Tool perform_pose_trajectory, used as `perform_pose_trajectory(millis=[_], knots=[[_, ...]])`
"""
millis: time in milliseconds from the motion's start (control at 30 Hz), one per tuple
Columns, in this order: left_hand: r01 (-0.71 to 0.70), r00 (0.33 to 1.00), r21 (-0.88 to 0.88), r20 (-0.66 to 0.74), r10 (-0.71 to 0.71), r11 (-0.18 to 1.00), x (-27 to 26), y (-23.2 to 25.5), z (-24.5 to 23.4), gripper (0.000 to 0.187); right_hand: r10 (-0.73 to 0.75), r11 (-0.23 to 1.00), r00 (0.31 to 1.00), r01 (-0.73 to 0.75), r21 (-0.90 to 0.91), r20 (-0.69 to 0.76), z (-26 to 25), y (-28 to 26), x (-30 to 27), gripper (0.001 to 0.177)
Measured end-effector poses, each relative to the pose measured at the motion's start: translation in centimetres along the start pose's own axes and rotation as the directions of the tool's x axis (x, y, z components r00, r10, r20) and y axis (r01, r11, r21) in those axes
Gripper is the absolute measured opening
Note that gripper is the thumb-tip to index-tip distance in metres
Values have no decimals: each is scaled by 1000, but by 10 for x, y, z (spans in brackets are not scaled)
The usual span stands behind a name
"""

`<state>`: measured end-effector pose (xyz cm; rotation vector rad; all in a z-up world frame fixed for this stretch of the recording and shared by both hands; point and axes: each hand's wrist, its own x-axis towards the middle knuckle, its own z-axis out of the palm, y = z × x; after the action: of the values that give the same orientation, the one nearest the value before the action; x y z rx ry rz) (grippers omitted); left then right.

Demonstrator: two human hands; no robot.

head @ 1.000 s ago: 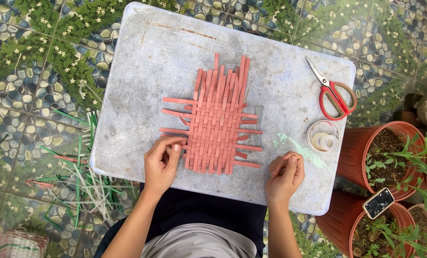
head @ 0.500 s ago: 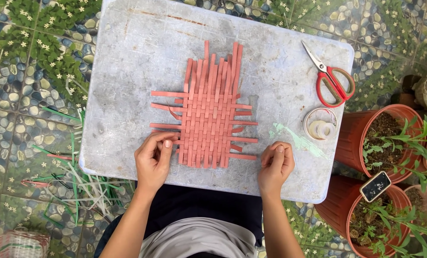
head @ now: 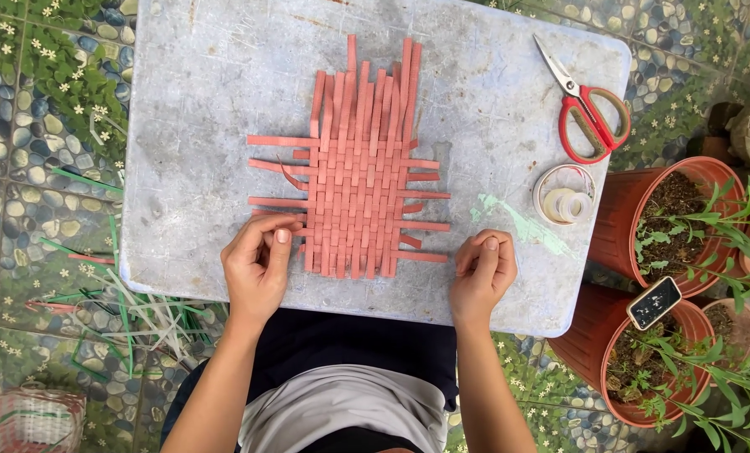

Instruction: Weaving flat plastic strips together on a small table to create a mat.

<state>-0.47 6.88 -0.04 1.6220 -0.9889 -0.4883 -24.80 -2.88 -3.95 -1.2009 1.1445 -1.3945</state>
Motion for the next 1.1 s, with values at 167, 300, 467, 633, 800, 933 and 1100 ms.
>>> perform_pose_trajectory(millis=[167,300,467,633,800,933,1100], knots=[[12,1000,-18,0,-12,1000,-2,-6,0,16,2,999,1000,-2,-40,9,0,-1,0,23],[23,1000,-22,1,-23,999,-1,-4,0,16,15,996,1000,-13,-88,19,0,-1,0,23],[33,999,-16,10,-33,999,0,2,-1,16,18,987,999,-11,-163,45,-1,-3,0,23],[21,999,-21,51,-19,1000,2,4,0,26,-27,991,963,61,-118,268,10,-24,1,34],[39,984,64,171,-50,997,11,9,-7,47,108,971,867,14,-240,486,23,-52,16,69],[18,963,107,264,-46,994,17,12,-11,53,143,923,815,94,-372,562,24,-60,31,69],[42,944,132,321,-83,990,21,21,-14,60,246,910,732,51,-412,635,33,-65,40,69]])
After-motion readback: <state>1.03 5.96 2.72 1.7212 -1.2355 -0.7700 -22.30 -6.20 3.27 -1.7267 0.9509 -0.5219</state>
